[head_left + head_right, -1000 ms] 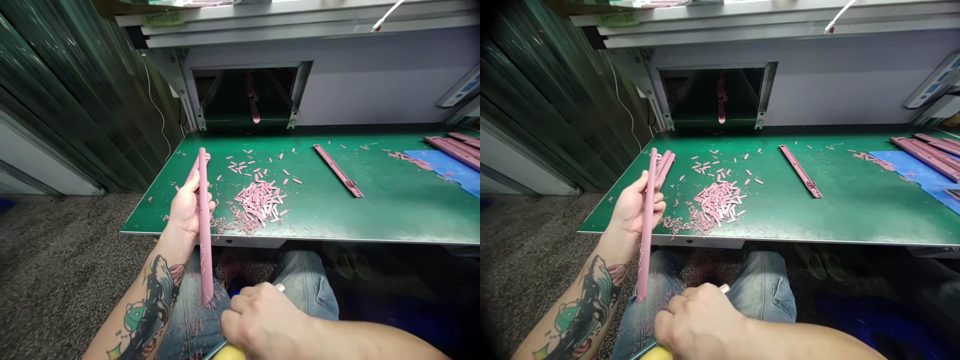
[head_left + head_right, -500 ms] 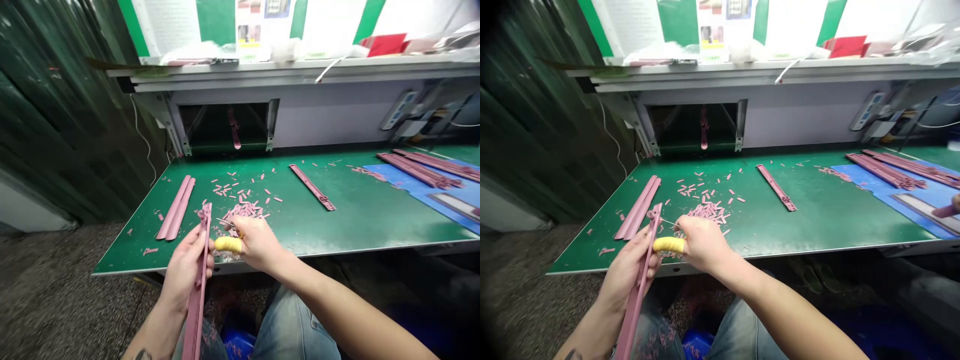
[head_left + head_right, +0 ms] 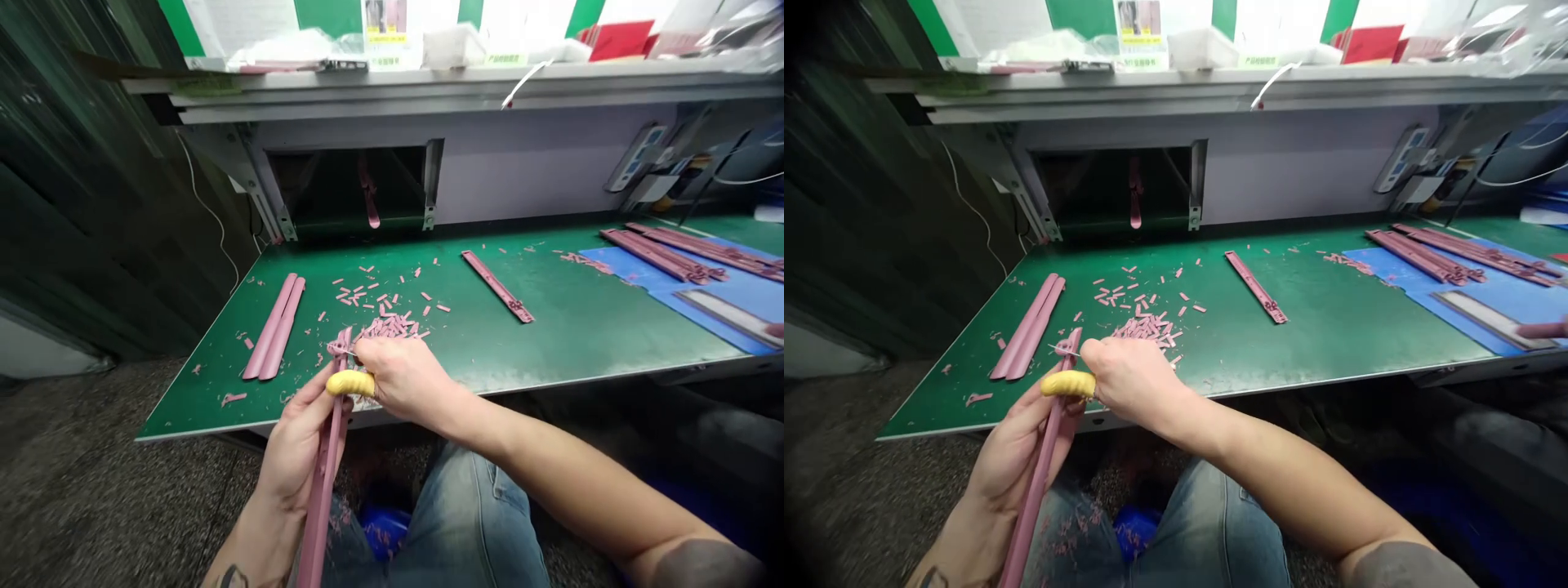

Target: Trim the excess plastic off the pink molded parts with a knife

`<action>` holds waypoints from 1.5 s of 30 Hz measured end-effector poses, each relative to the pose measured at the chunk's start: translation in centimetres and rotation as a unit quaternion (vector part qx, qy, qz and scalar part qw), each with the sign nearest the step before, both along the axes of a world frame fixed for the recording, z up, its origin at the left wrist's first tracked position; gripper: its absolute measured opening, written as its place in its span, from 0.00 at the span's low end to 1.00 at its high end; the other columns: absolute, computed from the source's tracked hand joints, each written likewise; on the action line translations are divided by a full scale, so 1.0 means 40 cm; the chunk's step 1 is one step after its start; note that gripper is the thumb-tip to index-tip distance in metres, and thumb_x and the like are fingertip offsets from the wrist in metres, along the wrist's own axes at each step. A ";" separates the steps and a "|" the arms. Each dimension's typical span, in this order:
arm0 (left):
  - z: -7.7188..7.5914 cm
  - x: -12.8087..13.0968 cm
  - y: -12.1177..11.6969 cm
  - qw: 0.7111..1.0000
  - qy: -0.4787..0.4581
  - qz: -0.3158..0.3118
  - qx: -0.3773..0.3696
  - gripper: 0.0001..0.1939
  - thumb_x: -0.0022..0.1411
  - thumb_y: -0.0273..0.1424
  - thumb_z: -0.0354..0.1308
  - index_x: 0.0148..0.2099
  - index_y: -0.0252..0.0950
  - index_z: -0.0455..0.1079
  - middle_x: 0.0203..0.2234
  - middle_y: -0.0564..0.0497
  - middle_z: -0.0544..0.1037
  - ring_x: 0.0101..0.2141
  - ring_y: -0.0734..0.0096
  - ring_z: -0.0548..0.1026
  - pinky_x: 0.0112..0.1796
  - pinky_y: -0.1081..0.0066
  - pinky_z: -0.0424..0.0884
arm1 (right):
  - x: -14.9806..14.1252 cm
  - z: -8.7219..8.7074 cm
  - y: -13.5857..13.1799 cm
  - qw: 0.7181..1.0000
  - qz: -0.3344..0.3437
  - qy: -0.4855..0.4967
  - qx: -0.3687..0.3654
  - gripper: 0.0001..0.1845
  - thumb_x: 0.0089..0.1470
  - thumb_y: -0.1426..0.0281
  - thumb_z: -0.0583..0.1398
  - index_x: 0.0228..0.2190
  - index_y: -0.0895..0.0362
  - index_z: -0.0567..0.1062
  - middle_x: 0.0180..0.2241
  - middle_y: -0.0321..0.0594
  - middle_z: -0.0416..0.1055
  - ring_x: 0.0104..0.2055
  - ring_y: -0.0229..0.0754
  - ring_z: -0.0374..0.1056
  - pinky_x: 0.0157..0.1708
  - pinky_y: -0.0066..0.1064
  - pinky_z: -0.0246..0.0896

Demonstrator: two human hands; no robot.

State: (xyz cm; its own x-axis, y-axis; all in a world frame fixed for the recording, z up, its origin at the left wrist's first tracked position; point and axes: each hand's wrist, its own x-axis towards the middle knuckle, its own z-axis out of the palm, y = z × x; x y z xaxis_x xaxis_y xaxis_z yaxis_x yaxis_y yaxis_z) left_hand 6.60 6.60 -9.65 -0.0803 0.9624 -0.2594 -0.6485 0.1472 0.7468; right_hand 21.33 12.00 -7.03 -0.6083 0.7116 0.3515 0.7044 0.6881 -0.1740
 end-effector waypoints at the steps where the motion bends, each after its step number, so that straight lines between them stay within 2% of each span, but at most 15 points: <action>1: 0.007 -0.003 0.008 1.000 0.005 0.001 0.000 0.11 0.54 0.21 0.63 0.42 0.32 0.77 0.32 0.47 0.79 0.29 0.74 0.76 0.33 0.77 0.75 | -0.006 -0.007 -0.020 1.000 0.020 -0.004 -0.006 0.16 0.63 0.59 0.53 0.30 0.56 0.68 0.28 0.37 0.72 0.25 0.38 0.64 0.23 0.30 0.37; 6: 0.039 -0.036 0.088 0.999 -0.005 0.032 0.032 0.11 0.59 0.20 0.58 0.44 0.34 0.75 0.27 0.53 0.75 0.25 0.81 0.73 0.27 0.81 0.72 | -0.039 -0.059 -0.173 0.987 0.143 -0.034 -0.057 0.12 0.59 0.60 0.57 0.30 0.56 0.67 0.25 0.36 0.71 0.23 0.40 0.64 0.20 0.31 0.34; 9: 0.051 -0.063 0.138 0.995 -0.032 0.064 0.062 0.10 0.63 0.18 0.52 0.40 0.32 0.74 0.28 0.54 0.73 0.24 0.84 0.71 0.25 0.84 0.69 | -0.045 -0.099 -0.264 0.963 0.247 -0.069 -0.085 0.09 0.57 0.65 0.59 0.28 0.55 0.67 0.23 0.35 0.70 0.21 0.39 0.63 0.18 0.31 0.35; 11: 0.053 -0.078 0.156 0.994 -0.052 0.076 0.065 0.10 0.64 0.18 0.49 0.38 0.31 0.72 0.28 0.53 0.72 0.23 0.84 0.70 0.24 0.83 0.68 | -0.039 -0.119 -0.286 0.948 0.294 -0.073 -0.101 0.10 0.56 0.65 0.60 0.26 0.55 0.67 0.22 0.33 0.69 0.20 0.38 0.63 0.17 0.31 0.36; 13: 0.048 -0.087 0.157 0.993 -0.073 0.077 0.053 0.07 0.65 0.21 0.51 0.39 0.30 0.70 0.28 0.54 0.72 0.24 0.82 0.70 0.23 0.81 0.68 | -0.028 -0.124 -0.268 0.955 0.268 -0.050 -0.120 0.14 0.55 0.59 0.61 0.27 0.55 0.68 0.22 0.33 0.69 0.21 0.38 0.64 0.18 0.31 0.39; 15: 0.041 -0.090 0.147 0.993 -0.092 0.070 0.034 0.04 0.65 0.25 0.54 0.42 0.31 0.69 0.30 0.54 0.72 0.24 0.80 0.70 0.22 0.79 0.68 | -0.013 -0.112 -0.220 0.973 0.183 -0.007 -0.138 0.22 0.55 0.49 0.58 0.29 0.56 0.70 0.24 0.35 0.71 0.24 0.39 0.66 0.20 0.29 0.45; 17: 0.037 -0.087 0.132 0.992 -0.107 0.058 0.014 0.06 0.64 0.28 0.56 0.44 0.31 0.69 0.31 0.53 0.73 0.24 0.79 0.71 0.21 0.78 0.69 | 0.002 -0.091 -0.163 0.983 0.107 0.037 -0.142 0.30 0.56 0.43 0.52 0.31 0.57 0.71 0.26 0.39 0.72 0.27 0.40 0.68 0.24 0.29 0.50; 20: 0.043 -0.078 0.114 0.992 -0.120 0.043 -0.005 0.08 0.65 0.29 0.56 0.46 0.32 0.68 0.32 0.52 0.73 0.25 0.79 0.71 0.22 0.78 0.69 | 0.016 -0.064 -0.101 0.985 0.055 0.096 -0.133 0.34 0.57 0.41 0.47 0.33 0.58 0.73 0.28 0.40 0.72 0.29 0.40 0.68 0.27 0.27 0.52; 23: 0.056 -0.066 0.098 0.992 -0.124 0.032 -0.011 0.09 0.65 0.29 0.56 0.46 0.32 0.68 0.32 0.52 0.73 0.24 0.79 0.71 0.21 0.78 0.69 | 0.021 -0.050 -0.082 0.985 0.031 0.123 -0.116 0.33 0.57 0.42 0.48 0.35 0.58 0.73 0.27 0.38 0.71 0.29 0.39 0.66 0.27 0.27 0.51; 27: 0.074 -0.033 0.033 0.994 -0.105 0.023 -0.010 0.08 0.65 0.24 0.54 0.47 0.32 0.69 0.30 0.53 0.72 0.22 0.83 0.69 0.16 0.85 0.63 | 0.028 -0.032 -0.096 0.985 0.012 0.138 -0.099 0.30 0.57 0.43 0.52 0.36 0.58 0.73 0.27 0.38 0.71 0.29 0.39 0.66 0.27 0.27 0.50; 32: 0.067 0.028 -0.137 0.997 -0.065 0.012 -0.035 0.14 0.64 0.22 0.52 0.51 0.36 0.69 0.28 0.52 0.71 0.18 0.83 0.67 0.12 0.85 0.63 | 0.047 0.012 -0.143 0.986 -0.002 0.157 -0.062 0.30 0.56 0.43 0.52 0.38 0.58 0.73 0.28 0.39 0.71 0.29 0.39 0.65 0.29 0.27 0.52; 36: 0.054 0.054 -0.250 0.997 -0.053 -0.011 -0.049 0.15 0.63 0.23 0.53 0.51 0.37 0.71 0.21 0.53 0.70 0.13 0.85 0.60 0.12 0.86 0.60 | 0.060 0.036 -0.199 0.988 -0.006 0.149 -0.039 0.32 0.53 0.40 0.53 0.34 0.57 0.71 0.29 0.40 0.71 0.31 0.40 0.66 0.29 0.28 0.52; 41: 0.044 0.065 -0.314 0.998 -0.030 -0.036 -0.031 0.16 0.54 0.30 0.66 0.47 0.43 0.75 0.19 0.54 0.70 0.12 0.87 0.61 0.12 0.87 0.56 | 0.079 0.042 -0.249 0.992 -0.008 0.126 -0.027 0.32 0.51 0.39 0.54 0.32 0.57 0.70 0.29 0.39 0.71 0.29 0.40 0.65 0.27 0.28 0.49; 43: 0.039 0.072 -0.328 0.999 -0.029 -0.033 -0.028 0.18 0.51 0.31 0.68 0.46 0.44 0.76 0.19 0.55 0.70 0.11 0.87 0.61 0.13 0.86 0.57 | 0.087 0.042 -0.265 0.994 -0.010 0.107 -0.008 0.28 0.54 0.43 0.55 0.29 0.57 0.69 0.28 0.38 0.71 0.28 0.39 0.64 0.25 0.28 0.45; 45: 0.040 0.080 -0.336 0.999 -0.024 -0.025 -0.037 0.17 0.51 0.32 0.69 0.46 0.44 0.77 0.18 0.56 0.69 0.11 0.88 0.60 0.13 0.85 0.57 | 0.092 0.042 -0.283 0.997 0.008 0.075 0.007 0.21 0.58 0.51 0.57 0.27 0.56 0.68 0.26 0.36 0.70 0.25 0.37 0.62 0.23 0.29 0.40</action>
